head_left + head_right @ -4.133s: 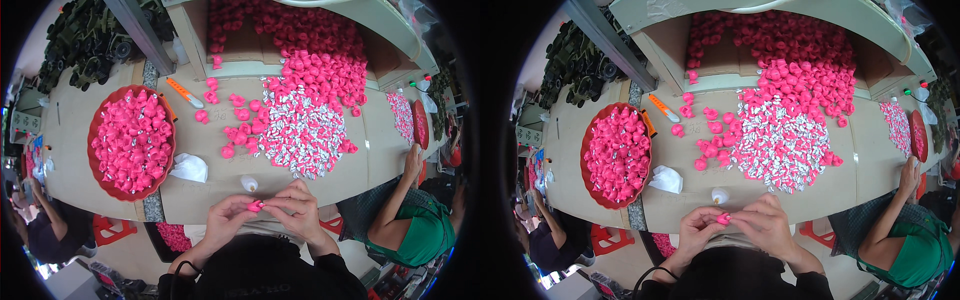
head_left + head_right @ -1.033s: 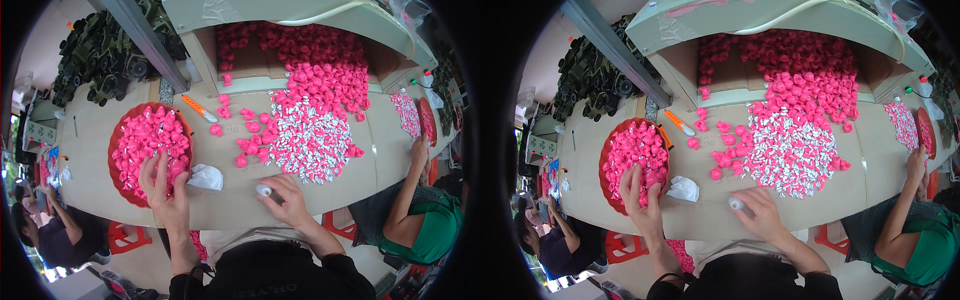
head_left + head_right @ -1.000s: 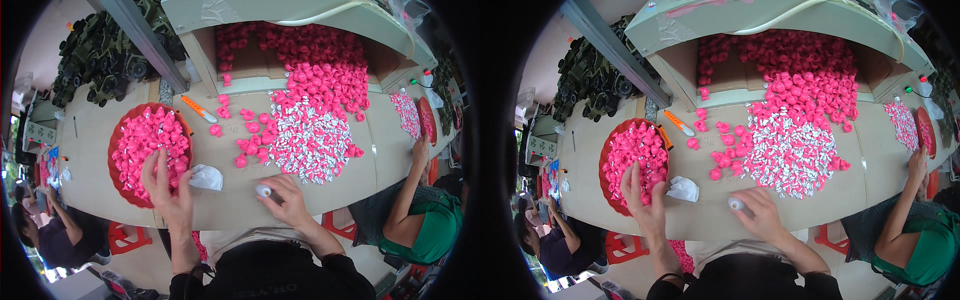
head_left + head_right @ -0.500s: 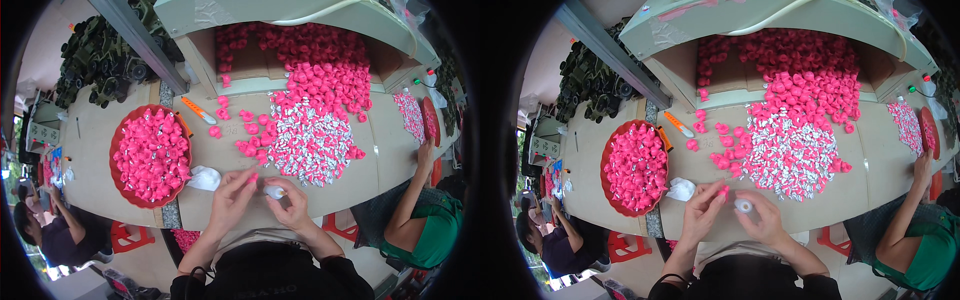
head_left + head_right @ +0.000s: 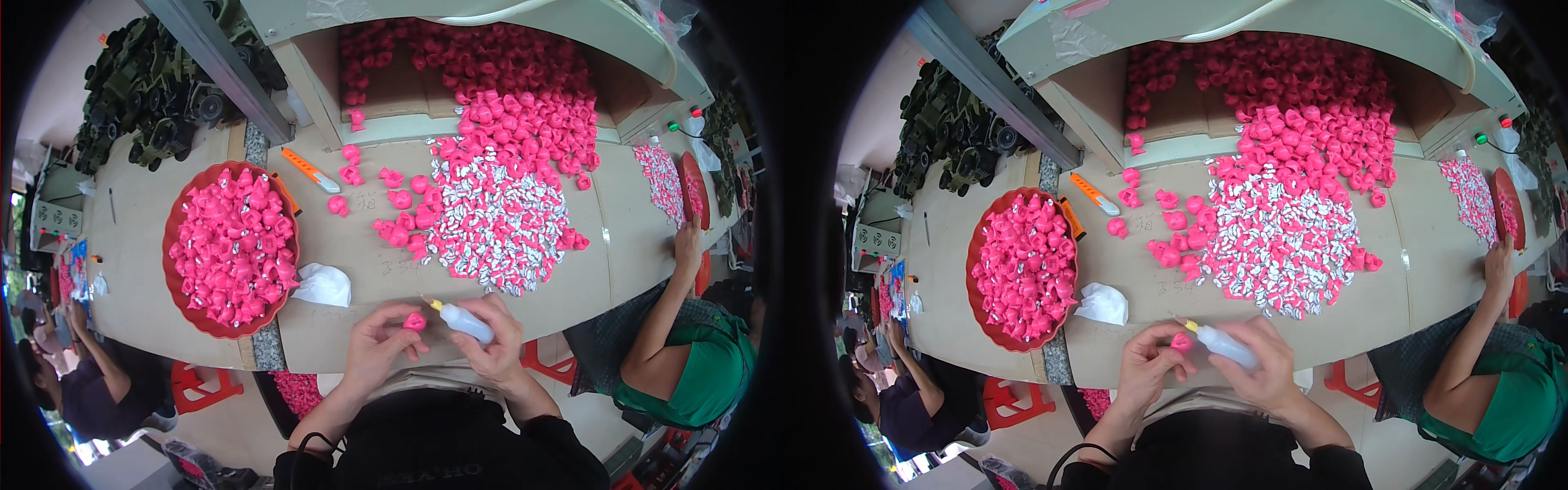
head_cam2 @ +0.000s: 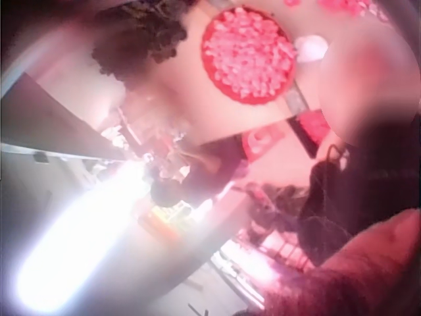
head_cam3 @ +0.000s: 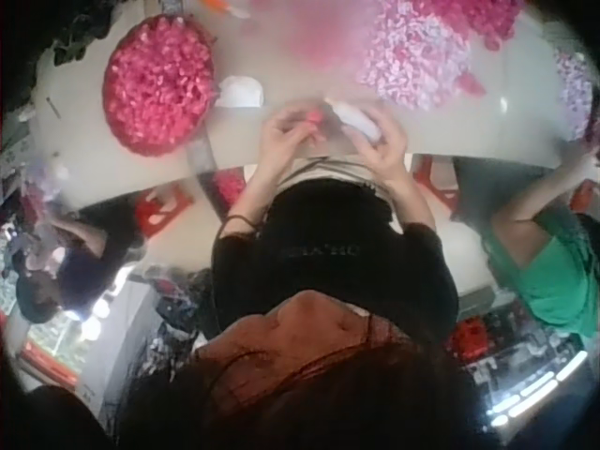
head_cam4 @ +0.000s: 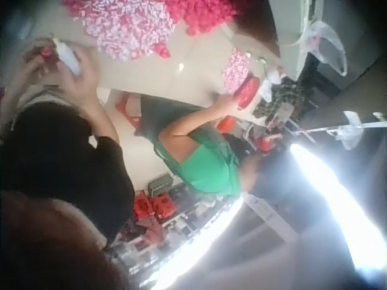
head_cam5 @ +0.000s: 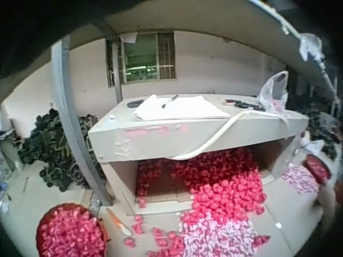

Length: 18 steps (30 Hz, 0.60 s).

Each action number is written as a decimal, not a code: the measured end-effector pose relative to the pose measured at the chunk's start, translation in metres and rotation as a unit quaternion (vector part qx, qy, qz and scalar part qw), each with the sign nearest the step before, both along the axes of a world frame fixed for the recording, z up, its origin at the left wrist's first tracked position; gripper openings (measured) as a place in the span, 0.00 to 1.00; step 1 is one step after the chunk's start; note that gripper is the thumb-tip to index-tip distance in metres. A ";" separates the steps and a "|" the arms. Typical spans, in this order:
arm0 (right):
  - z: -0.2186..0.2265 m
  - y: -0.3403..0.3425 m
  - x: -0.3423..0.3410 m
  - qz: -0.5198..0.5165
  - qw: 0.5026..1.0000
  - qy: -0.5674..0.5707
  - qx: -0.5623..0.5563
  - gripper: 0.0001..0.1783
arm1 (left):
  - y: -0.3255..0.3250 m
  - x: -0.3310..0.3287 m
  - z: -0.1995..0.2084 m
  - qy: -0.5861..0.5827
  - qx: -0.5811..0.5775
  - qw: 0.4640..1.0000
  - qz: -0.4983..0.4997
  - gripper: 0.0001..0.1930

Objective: The person applies glue from a bottle into plastic parts and presses small components into them by hand, placing the assembled pieces into a tray. The person then dumps the tray into a storage bin and resumes assembling the parts.

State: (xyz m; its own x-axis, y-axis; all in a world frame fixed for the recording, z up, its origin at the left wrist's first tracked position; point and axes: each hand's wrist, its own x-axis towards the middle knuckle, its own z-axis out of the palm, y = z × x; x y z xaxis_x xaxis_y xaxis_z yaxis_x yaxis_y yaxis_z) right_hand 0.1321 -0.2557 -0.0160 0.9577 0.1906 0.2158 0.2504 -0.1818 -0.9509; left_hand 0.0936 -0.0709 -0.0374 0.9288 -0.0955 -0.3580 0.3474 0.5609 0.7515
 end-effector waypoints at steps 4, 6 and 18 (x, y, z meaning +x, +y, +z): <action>0.012 -0.018 0.001 0.043 0.992 -0.098 -0.064 0.22 | 0.000 -0.003 -0.003 -0.049 0.051 0.997 0.025 0.10; 0.013 -0.021 -0.002 0.050 0.992 -0.094 -0.059 0.22 | -0.002 -0.003 0.001 -0.058 0.087 0.994 0.029 0.10; 0.016 -0.020 -0.008 0.061 0.994 -0.034 -0.083 0.17 | -0.001 -0.005 -0.002 -0.101 0.100 0.989 0.049 0.13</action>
State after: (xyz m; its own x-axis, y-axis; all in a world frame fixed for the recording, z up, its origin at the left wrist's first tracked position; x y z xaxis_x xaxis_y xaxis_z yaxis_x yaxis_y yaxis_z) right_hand 0.1237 -0.2752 0.0002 0.9091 0.3436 0.2354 0.3435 -0.2991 -0.8902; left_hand 0.0884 -0.0722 -0.0392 0.9844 0.0516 -0.1680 0.1316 0.4171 0.8993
